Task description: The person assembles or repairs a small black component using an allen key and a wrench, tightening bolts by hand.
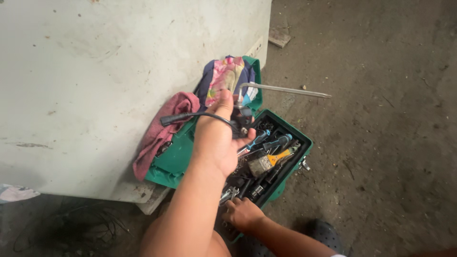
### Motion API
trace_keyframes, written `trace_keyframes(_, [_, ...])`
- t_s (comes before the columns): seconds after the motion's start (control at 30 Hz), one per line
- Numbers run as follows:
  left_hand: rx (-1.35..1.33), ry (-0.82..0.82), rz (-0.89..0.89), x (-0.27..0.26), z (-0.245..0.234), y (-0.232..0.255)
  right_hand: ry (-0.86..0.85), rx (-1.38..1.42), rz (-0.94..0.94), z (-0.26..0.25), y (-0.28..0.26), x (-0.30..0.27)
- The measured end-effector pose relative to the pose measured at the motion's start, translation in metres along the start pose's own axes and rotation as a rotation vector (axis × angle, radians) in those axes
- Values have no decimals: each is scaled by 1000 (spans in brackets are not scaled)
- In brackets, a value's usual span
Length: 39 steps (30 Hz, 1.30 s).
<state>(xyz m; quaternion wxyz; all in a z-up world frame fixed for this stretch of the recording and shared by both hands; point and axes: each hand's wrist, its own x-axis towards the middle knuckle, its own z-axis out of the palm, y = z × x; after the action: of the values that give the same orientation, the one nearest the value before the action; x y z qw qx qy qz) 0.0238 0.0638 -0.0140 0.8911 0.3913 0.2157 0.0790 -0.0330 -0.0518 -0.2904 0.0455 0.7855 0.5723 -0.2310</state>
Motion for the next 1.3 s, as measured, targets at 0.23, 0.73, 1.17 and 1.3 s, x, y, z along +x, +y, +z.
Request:
trace_keyframes(0.23, [-38,-34,-44,-2,4,-5,314,-198,-202,14,5,8])
trace_keyframes(0.73, [-98,-130,-81,-8,7,-1,668,604,198,-123,62,-90])
trace_keyframes(1.17, [-107,-398,-180,-26,23,-16,1058,150,249,-273,52,-238])
trace_keyframes(1.3, [-98,-465,-197,-32,24,-18,989,204,255,-278,46,-245])
